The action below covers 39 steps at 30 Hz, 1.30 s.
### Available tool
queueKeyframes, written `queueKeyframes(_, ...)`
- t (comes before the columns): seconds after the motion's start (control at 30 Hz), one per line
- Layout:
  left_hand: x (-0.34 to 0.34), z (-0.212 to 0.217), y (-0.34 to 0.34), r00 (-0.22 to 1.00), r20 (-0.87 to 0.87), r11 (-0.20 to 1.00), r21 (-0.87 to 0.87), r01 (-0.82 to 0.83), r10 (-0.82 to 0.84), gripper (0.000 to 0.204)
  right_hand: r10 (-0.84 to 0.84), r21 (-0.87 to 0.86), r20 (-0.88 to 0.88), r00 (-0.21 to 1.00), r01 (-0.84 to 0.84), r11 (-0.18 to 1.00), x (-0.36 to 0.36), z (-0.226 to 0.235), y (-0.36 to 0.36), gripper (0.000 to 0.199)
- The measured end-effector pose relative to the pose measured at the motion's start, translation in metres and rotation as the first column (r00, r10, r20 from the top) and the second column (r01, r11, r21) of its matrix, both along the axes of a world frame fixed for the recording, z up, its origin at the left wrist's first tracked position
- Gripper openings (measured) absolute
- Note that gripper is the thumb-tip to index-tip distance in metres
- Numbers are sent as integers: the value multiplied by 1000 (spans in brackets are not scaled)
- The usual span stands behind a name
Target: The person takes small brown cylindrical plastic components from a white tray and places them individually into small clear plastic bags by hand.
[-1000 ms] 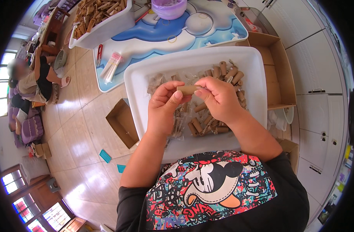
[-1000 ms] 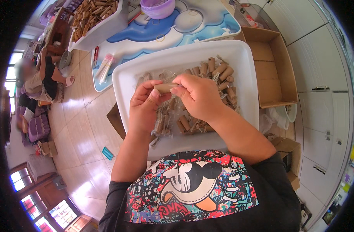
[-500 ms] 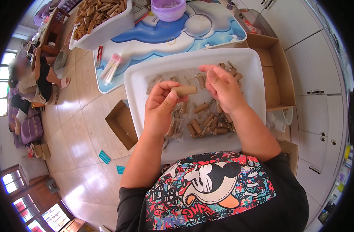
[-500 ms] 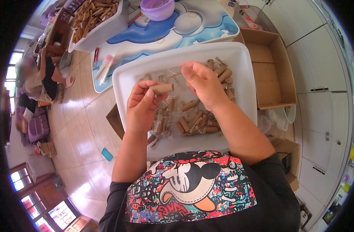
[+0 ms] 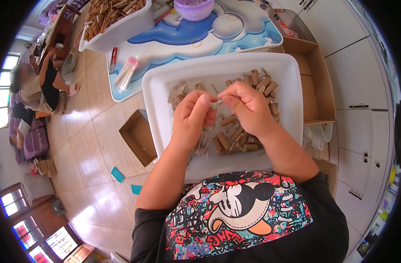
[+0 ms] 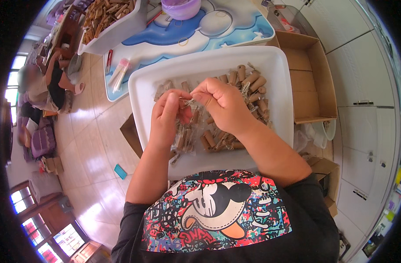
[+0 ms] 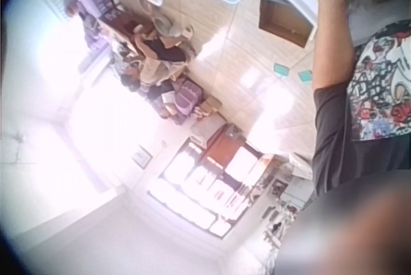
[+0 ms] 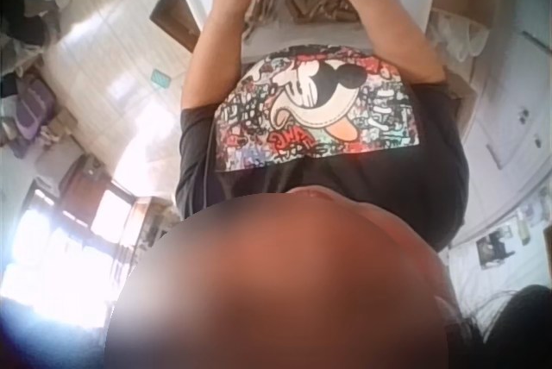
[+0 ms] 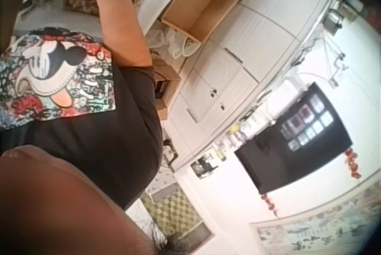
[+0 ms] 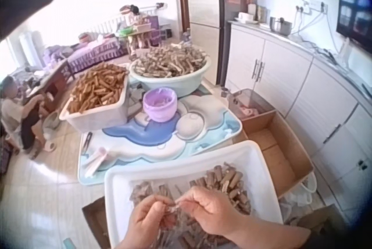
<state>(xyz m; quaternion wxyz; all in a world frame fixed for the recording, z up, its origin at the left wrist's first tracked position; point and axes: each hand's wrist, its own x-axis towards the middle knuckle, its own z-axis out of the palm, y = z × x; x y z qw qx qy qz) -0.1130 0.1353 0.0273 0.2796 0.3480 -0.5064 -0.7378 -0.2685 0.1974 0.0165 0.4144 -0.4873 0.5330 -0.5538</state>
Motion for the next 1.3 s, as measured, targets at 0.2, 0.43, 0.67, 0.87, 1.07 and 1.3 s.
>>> queueKeyframes(0.2, 2, -11, -4, 994, -15, 982, 158, -108, 112, 13, 8, 32, -61, 998, -6, 999, 1, -1, -1, 9)
queueKeyframes(0.43, 4, -12, -4, 987, -38, 966, 214, -142, 154, 9, -10, 68, -99, 995, 16, 998, 2, -1, -1, 12)
queueKeyframes(0.67, 2, -19, -5, 983, -132, 953, -260, -156, 125, 38, -64, 181, 243, 968, 20, 983, 2, -5, -2, 10)
queueKeyframes(0.87, -3, -23, 1, 982, 150, 980, -141, 140, -119, 37, -135, 234, 547, 826, 4, 972, -5, -1, -5, 15)
queueKeyframes(1.07, 2, -20, 1, 963, 240, 981, -112, 156, -125, 26, -273, 231, 318, 908, 205, 951, -14, 1, -6, 17)
queueKeyframes(1.3, 0, -16, 8, 988, 148, 976, -218, -15, 48, 22, -290, -162, -350, 891, 247, 955, -21, -10, -7, 13)
